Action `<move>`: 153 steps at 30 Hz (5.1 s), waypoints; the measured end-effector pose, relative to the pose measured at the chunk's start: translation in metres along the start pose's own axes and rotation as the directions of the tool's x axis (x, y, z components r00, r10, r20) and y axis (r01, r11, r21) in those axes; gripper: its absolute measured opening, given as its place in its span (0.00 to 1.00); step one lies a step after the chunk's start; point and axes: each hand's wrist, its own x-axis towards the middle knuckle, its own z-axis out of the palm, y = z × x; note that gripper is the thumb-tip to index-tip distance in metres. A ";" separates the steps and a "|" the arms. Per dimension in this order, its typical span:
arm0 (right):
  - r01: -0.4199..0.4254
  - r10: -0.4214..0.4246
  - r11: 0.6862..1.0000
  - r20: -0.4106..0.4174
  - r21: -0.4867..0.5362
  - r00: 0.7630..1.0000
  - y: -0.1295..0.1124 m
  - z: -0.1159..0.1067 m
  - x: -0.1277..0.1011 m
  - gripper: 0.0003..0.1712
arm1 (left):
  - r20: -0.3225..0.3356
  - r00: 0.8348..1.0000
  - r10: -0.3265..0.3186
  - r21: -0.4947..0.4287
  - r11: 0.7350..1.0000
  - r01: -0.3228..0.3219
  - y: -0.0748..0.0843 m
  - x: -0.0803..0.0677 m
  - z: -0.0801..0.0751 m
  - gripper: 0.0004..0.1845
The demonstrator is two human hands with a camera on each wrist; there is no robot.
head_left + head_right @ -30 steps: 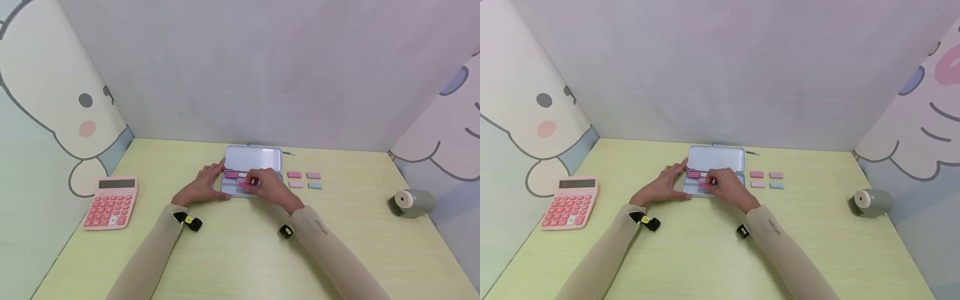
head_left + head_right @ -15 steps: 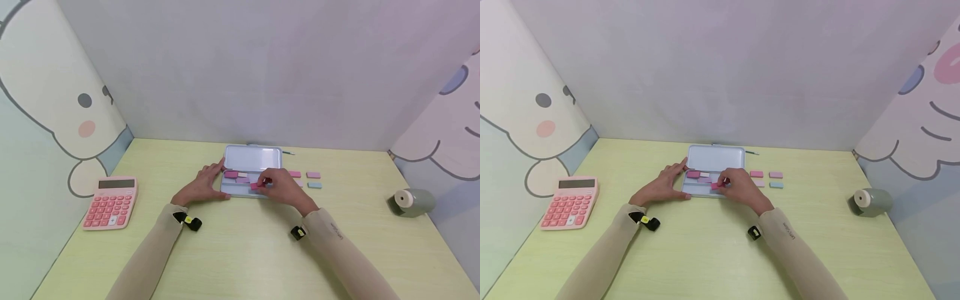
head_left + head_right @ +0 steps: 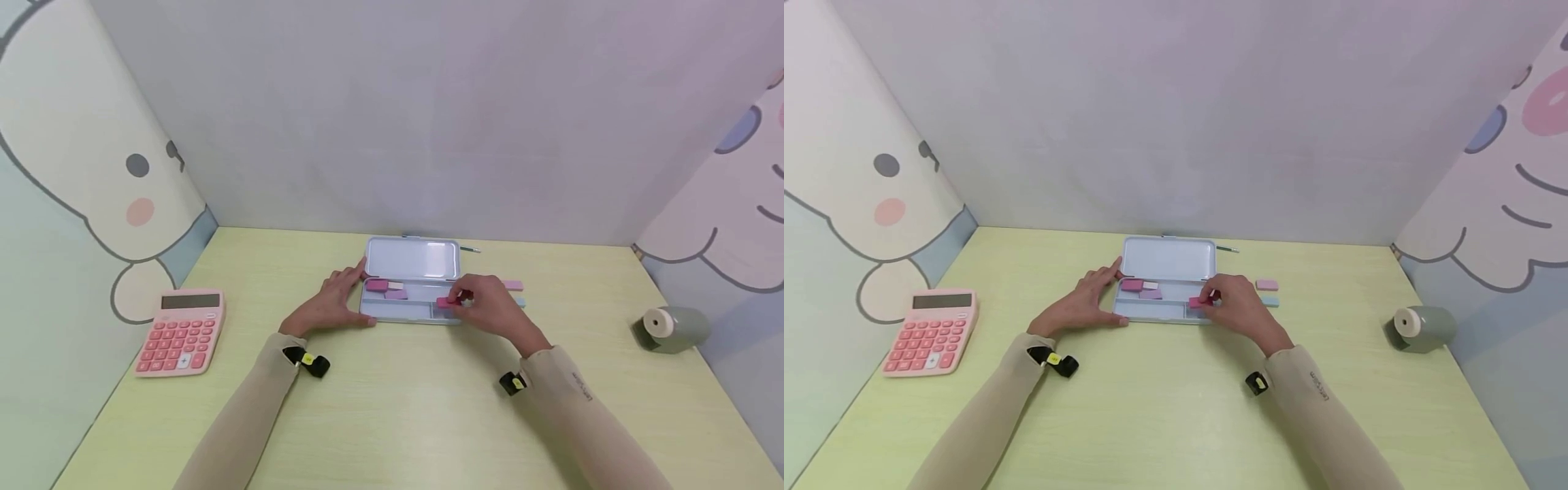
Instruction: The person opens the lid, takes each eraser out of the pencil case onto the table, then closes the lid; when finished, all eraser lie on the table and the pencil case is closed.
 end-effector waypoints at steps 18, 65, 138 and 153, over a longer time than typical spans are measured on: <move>-0.073 0.073 0.995 -0.009 -0.070 0.997 0.038 -0.016 -0.030 0.05 | -0.001 1.000 -0.001 0.003 1.000 0.001 0.001 0.000 -0.001 0.73; -0.005 0.006 1.000 0.020 -0.020 1.000 0.027 -0.014 -0.011 0.04 | 0.008 1.000 -0.014 -0.003 1.000 0.014 -0.001 0.000 0.000 0.73; 0.063 -0.080 0.972 -0.065 -0.228 0.995 -0.045 0.032 0.032 0.10 | -0.013 0.999 0.034 -0.006 0.999 -0.034 -0.003 0.001 0.002 0.73; 0.000 -0.041 0.965 -0.153 -0.260 0.987 -0.007 0.001 -0.016 0.12 | -0.017 0.999 0.049 0.002 0.999 -0.049 -0.001 0.001 0.001 0.72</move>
